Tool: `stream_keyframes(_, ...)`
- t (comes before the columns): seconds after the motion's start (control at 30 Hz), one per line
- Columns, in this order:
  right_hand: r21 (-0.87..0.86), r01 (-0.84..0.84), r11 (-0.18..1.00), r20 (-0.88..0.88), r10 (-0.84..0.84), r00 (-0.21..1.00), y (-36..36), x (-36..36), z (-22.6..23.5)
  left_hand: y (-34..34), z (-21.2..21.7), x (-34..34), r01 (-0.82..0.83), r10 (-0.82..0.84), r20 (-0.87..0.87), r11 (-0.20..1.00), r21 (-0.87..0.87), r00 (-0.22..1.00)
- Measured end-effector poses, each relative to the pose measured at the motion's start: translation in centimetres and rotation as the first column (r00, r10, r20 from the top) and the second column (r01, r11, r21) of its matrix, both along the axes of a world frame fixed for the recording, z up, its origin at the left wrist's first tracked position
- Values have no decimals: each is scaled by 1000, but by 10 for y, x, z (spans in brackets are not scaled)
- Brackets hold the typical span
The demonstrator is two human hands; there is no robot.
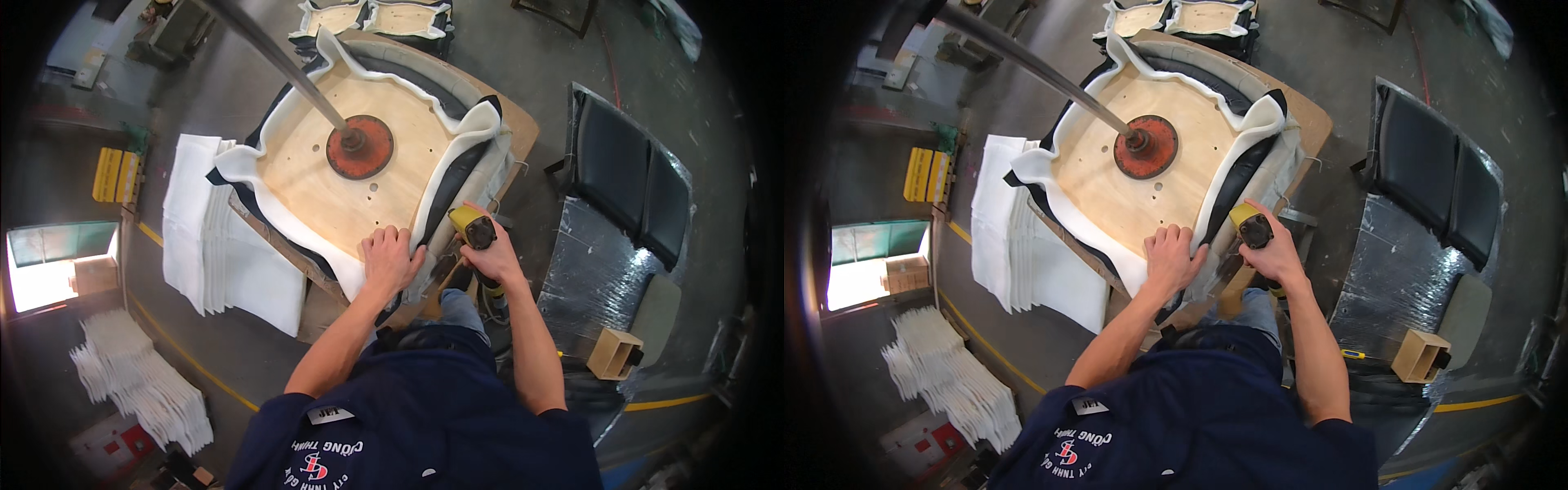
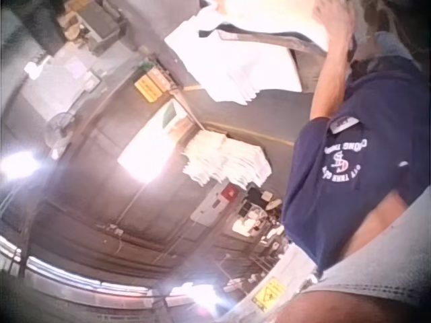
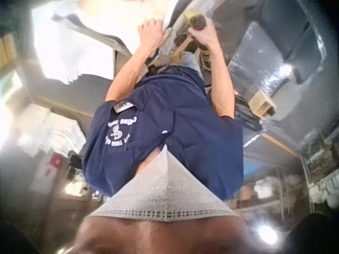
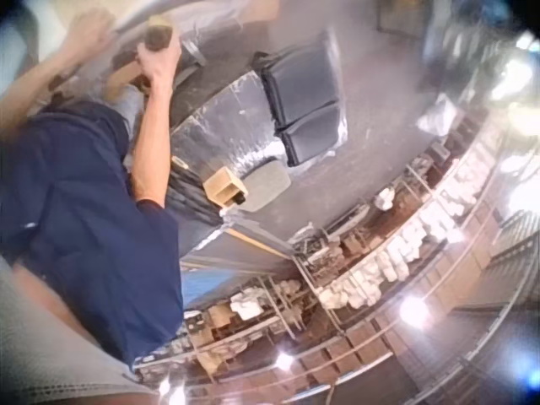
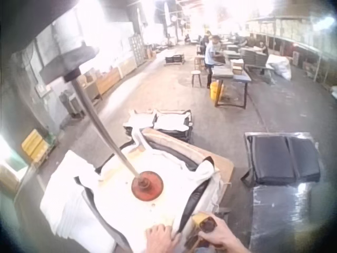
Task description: The person uses a yellow pneumatic staple gun to attach a white fabric cover to a beige foam seat cushion on a workbench. After stapling the edges, the person flips the cushion over and places a dark gray fabric cover on top.
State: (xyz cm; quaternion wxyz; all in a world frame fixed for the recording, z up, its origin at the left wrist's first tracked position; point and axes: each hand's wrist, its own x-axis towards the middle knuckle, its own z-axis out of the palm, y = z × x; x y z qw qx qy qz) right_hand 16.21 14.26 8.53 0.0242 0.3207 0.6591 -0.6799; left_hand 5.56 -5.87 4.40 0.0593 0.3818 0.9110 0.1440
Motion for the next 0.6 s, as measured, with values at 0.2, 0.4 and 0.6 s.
stream_keyframes(0.2,0,31,1000,18,-31,999,-14,-7,4,-1,-18,-24,88,-87,-15,985,148,996)
stream_keyframes(0.4,-222,-41,974,154,76,985,-37,-43,27,-12,-38,-42,-28,46,-46,942,336,998)
stream_keyframes(0.6,-190,-117,975,305,173,936,-51,-70,36,-15,-37,-44,-85,82,23,934,348,996)
